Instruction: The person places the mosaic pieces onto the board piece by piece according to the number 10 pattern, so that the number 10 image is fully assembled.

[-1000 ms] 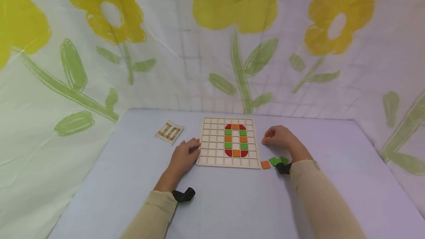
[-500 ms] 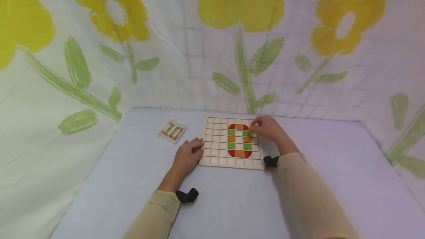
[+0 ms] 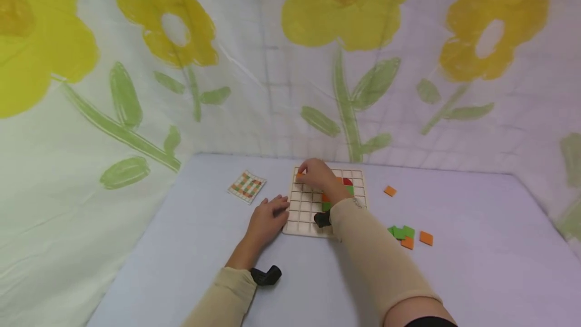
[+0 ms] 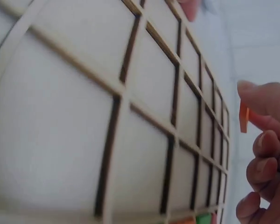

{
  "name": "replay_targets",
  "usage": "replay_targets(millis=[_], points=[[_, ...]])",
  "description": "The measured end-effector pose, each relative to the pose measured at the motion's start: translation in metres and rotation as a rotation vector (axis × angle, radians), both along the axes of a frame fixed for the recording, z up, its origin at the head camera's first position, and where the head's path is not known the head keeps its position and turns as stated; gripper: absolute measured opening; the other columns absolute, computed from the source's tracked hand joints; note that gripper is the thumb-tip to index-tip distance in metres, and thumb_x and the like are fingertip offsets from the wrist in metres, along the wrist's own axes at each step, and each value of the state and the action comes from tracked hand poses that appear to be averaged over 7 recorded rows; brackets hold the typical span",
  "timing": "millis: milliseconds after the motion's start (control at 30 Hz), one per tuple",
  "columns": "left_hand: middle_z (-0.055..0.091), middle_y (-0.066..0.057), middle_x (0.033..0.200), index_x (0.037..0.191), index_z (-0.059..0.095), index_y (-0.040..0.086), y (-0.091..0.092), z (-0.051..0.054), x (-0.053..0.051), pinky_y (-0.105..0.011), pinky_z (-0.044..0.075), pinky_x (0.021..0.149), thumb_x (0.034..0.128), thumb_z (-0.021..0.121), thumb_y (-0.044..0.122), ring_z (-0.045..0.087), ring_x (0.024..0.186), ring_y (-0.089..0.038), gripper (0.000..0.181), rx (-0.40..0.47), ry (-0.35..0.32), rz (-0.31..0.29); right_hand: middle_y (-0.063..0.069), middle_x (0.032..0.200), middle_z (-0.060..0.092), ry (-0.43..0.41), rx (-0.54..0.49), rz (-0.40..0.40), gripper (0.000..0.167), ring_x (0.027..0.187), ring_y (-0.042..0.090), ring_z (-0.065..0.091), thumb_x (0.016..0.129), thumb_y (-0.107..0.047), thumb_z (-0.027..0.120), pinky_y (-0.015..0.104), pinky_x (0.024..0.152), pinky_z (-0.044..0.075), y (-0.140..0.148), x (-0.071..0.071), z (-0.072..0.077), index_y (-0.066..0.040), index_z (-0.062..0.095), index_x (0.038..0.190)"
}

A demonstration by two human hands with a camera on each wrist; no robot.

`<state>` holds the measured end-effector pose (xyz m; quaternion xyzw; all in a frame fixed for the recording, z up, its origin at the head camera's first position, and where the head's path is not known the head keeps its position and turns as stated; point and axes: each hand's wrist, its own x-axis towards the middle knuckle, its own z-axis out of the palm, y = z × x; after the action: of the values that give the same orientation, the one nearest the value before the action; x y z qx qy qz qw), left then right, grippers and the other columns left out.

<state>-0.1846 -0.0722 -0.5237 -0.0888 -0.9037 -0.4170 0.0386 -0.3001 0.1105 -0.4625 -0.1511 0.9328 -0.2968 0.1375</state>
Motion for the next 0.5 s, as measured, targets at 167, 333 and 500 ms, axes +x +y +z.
replay_targets(millis=[167, 333, 500], points=[[0.065, -0.001, 0.132, 0.114, 0.073, 0.010, 0.0022, -0.0006, 0.0033, -0.046, 0.026, 0.122, 0.0914, 0.066, 0.018, 0.053, 0.133, -0.018, 0.025, 0.002, -0.009, -0.012, 0.010, 0.118, 0.065, -0.044, 0.060, -0.021, 0.033, 0.100, 0.025, 0.061, 0.091, -0.026, 0.068, 0.040, 0.085, 0.054, -0.0056, 0.0022, -0.0040, -0.008, 0.068, 0.118], [0.065, -0.002, 0.132, 0.114, 0.073, 0.010, 0.0015, 0.0036, 0.0040, -0.047, 0.026, 0.122, 0.0914, 0.065, 0.017, 0.053, 0.133, -0.020, 0.025, -0.006, 0.004, -0.009, 0.009, 0.117, 0.067, -0.034, 0.085, -0.060, 0.031, 0.102, 0.026, 0.063, 0.090, -0.029, 0.071, 0.042, 0.087, 0.054, -0.0057, 0.0053, -0.0006, -0.008, 0.070, 0.113], [0.065, -0.002, 0.131, 0.114, 0.073, 0.011, 0.0004, 0.0056, 0.0031, -0.048, 0.028, 0.121, 0.0916, 0.065, 0.017, 0.054, 0.132, -0.020, 0.025, -0.031, 0.012, -0.007, 0.010, 0.120, 0.067, -0.032, 0.072, -0.082, 0.030, 0.106, 0.027, 0.062, 0.091, -0.028, 0.070, 0.042, 0.090, 0.054, -0.0070, 0.0053, 0.0010, -0.009, 0.071, 0.114]])
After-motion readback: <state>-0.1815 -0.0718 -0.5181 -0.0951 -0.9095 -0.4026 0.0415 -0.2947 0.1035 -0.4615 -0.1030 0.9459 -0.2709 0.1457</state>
